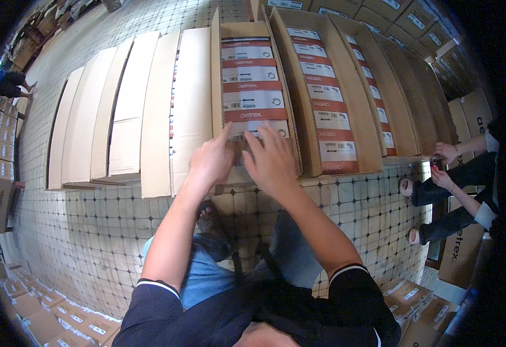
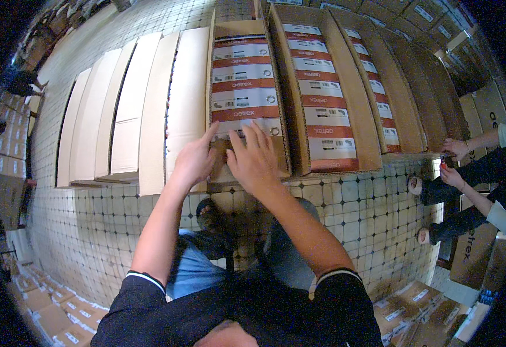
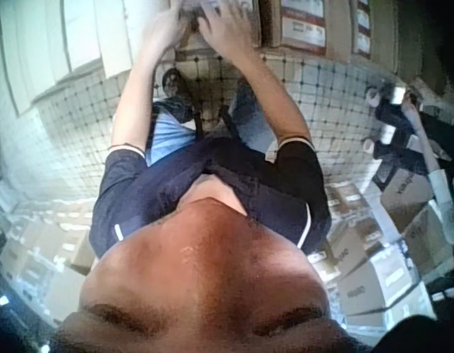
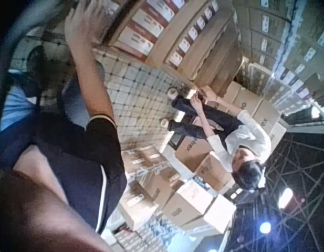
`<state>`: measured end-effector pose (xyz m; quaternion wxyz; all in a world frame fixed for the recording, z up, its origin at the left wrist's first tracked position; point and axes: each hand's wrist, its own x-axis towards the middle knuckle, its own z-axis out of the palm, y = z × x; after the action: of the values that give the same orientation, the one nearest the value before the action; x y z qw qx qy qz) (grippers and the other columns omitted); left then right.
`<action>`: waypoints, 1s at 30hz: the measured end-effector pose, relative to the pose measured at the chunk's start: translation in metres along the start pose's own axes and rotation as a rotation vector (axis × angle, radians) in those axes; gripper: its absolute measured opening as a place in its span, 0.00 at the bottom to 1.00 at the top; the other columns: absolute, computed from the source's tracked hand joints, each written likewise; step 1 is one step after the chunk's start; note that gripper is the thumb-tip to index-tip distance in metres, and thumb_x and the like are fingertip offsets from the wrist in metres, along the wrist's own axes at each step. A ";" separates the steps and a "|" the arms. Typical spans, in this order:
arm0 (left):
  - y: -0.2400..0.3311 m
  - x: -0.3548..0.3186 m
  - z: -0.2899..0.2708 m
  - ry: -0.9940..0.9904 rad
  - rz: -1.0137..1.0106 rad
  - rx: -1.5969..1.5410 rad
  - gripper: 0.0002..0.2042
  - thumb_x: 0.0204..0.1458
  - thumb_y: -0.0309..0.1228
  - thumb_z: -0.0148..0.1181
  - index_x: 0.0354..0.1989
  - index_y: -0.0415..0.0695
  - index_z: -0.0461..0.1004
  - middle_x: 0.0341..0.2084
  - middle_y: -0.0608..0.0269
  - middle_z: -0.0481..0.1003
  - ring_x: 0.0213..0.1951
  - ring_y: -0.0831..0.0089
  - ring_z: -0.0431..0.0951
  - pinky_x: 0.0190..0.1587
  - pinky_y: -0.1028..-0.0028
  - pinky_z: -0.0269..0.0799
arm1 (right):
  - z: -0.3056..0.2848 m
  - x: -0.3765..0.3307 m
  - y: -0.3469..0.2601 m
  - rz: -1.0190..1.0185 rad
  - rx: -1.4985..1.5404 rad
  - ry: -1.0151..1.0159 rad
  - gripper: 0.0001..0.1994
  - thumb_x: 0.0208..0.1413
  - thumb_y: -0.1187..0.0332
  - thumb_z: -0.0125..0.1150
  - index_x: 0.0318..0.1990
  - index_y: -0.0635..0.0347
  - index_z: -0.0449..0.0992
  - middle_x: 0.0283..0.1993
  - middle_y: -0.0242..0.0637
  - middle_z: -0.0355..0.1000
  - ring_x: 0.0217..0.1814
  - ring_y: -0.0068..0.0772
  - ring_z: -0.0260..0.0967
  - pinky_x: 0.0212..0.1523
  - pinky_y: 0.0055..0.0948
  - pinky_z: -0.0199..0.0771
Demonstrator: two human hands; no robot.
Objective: The person opens a large cardboard box and arranges smaller product boxes inside it. They repeatedly place the smaller boxes into the larger container, aligning them in rows, and then close the flaps of the large box.
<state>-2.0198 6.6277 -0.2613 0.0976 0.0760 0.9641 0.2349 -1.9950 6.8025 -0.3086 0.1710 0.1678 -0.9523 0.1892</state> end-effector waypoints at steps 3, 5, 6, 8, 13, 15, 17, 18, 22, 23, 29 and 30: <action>-0.006 0.011 0.008 -0.039 -0.078 0.011 0.21 0.56 0.30 0.49 0.60 0.49 0.66 0.36 0.35 0.77 0.39 0.39 0.78 0.44 0.49 0.73 | 0.045 0.021 0.010 0.088 -0.081 -0.129 0.22 0.61 0.55 0.55 0.57 0.59 0.72 0.57 0.51 0.66 0.66 0.51 0.58 0.69 0.51 0.50; -0.013 0.013 0.009 0.008 -0.086 -0.027 0.18 0.57 0.31 0.47 0.57 0.48 0.67 0.37 0.36 0.77 0.40 0.39 0.78 0.46 0.50 0.72 | 0.050 0.026 0.018 0.249 -0.081 -0.473 0.22 0.63 0.53 0.53 0.54 0.60 0.74 0.55 0.50 0.68 0.63 0.51 0.61 0.68 0.50 0.51; -0.018 0.012 0.009 0.027 -0.093 -0.048 0.17 0.58 0.32 0.47 0.56 0.48 0.68 0.37 0.37 0.77 0.41 0.40 0.78 0.46 0.50 0.72 | 0.043 0.024 0.019 0.176 -0.093 -0.417 0.19 0.61 0.55 0.55 0.49 0.61 0.76 0.51 0.49 0.71 0.58 0.49 0.64 0.66 0.49 0.54; -0.027 0.012 0.006 0.060 -0.030 -0.114 0.16 0.58 0.32 0.46 0.54 0.47 0.68 0.36 0.37 0.78 0.41 0.40 0.78 0.47 0.48 0.72 | 0.018 0.011 0.013 0.091 -0.026 -0.256 0.18 0.60 0.55 0.57 0.47 0.61 0.76 0.48 0.47 0.71 0.57 0.47 0.66 0.65 0.50 0.55; -0.032 0.009 0.009 0.067 -0.013 -0.113 0.14 0.58 0.32 0.44 0.51 0.46 0.68 0.33 0.36 0.78 0.40 0.39 0.79 0.46 0.47 0.72 | -0.052 -0.063 -0.031 0.044 -0.040 -0.197 0.15 0.54 0.55 0.63 0.39 0.57 0.76 0.40 0.42 0.69 0.47 0.44 0.67 0.49 0.44 0.63; -0.030 0.008 0.011 0.069 -0.014 -0.095 0.14 0.58 0.32 0.44 0.51 0.45 0.68 0.31 0.36 0.78 0.38 0.40 0.79 0.44 0.47 0.72 | -0.064 -0.091 -0.041 0.036 0.026 -0.252 0.15 0.54 0.55 0.63 0.40 0.57 0.76 0.40 0.40 0.69 0.46 0.44 0.67 0.48 0.43 0.63; -0.027 0.008 0.011 0.078 -0.006 -0.089 0.13 0.58 0.32 0.44 0.50 0.45 0.68 0.31 0.37 0.78 0.37 0.39 0.78 0.43 0.47 0.72 | -0.071 -0.103 -0.043 0.099 0.106 -0.402 0.16 0.54 0.55 0.63 0.41 0.57 0.76 0.41 0.40 0.69 0.46 0.45 0.67 0.47 0.44 0.63; -0.026 0.007 0.011 0.085 -0.003 -0.089 0.12 0.59 0.32 0.44 0.49 0.45 0.68 0.32 0.37 0.78 0.37 0.38 0.78 0.43 0.46 0.71 | -0.073 -0.099 -0.039 0.124 0.132 -0.423 0.16 0.54 0.56 0.64 0.44 0.57 0.77 0.42 0.40 0.70 0.46 0.45 0.67 0.48 0.44 0.64; -0.019 0.007 0.011 0.087 0.003 -0.041 0.12 0.59 0.32 0.45 0.49 0.46 0.68 0.31 0.36 0.77 0.36 0.37 0.77 0.42 0.46 0.71 | -0.079 -0.028 0.000 0.104 0.296 0.000 0.15 0.57 0.58 0.62 0.46 0.56 0.76 0.46 0.41 0.71 0.50 0.47 0.69 0.52 0.50 0.66; -0.018 0.007 0.012 0.092 -0.006 -0.034 0.12 0.59 0.32 0.45 0.49 0.46 0.68 0.30 0.36 0.77 0.36 0.37 0.77 0.42 0.46 0.71 | -0.078 -0.002 0.017 0.130 0.241 0.056 0.17 0.57 0.57 0.62 0.49 0.56 0.76 0.49 0.43 0.70 0.52 0.48 0.69 0.54 0.50 0.67; -0.015 0.008 0.018 0.097 -0.042 0.020 0.15 0.58 0.32 0.46 0.52 0.46 0.69 0.29 0.40 0.79 0.38 0.43 0.80 0.43 0.50 0.74 | -0.037 0.059 0.075 0.520 -0.141 -0.222 0.25 0.60 0.51 0.54 0.62 0.49 0.70 0.67 0.54 0.57 0.61 0.58 0.68 0.59 0.48 0.69; -0.017 0.008 0.017 0.102 -0.037 0.010 0.15 0.58 0.32 0.46 0.53 0.46 0.69 0.30 0.40 0.79 0.38 0.43 0.80 0.43 0.50 0.74 | -0.033 0.056 0.081 0.509 -0.096 -0.168 0.24 0.61 0.51 0.53 0.62 0.48 0.70 0.68 0.55 0.57 0.61 0.59 0.67 0.59 0.50 0.69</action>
<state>-2.0252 6.6222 -0.2851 0.0524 0.0464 0.9702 0.2319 -2.0670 6.8729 -0.2832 0.0461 -0.0701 -0.9825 0.1660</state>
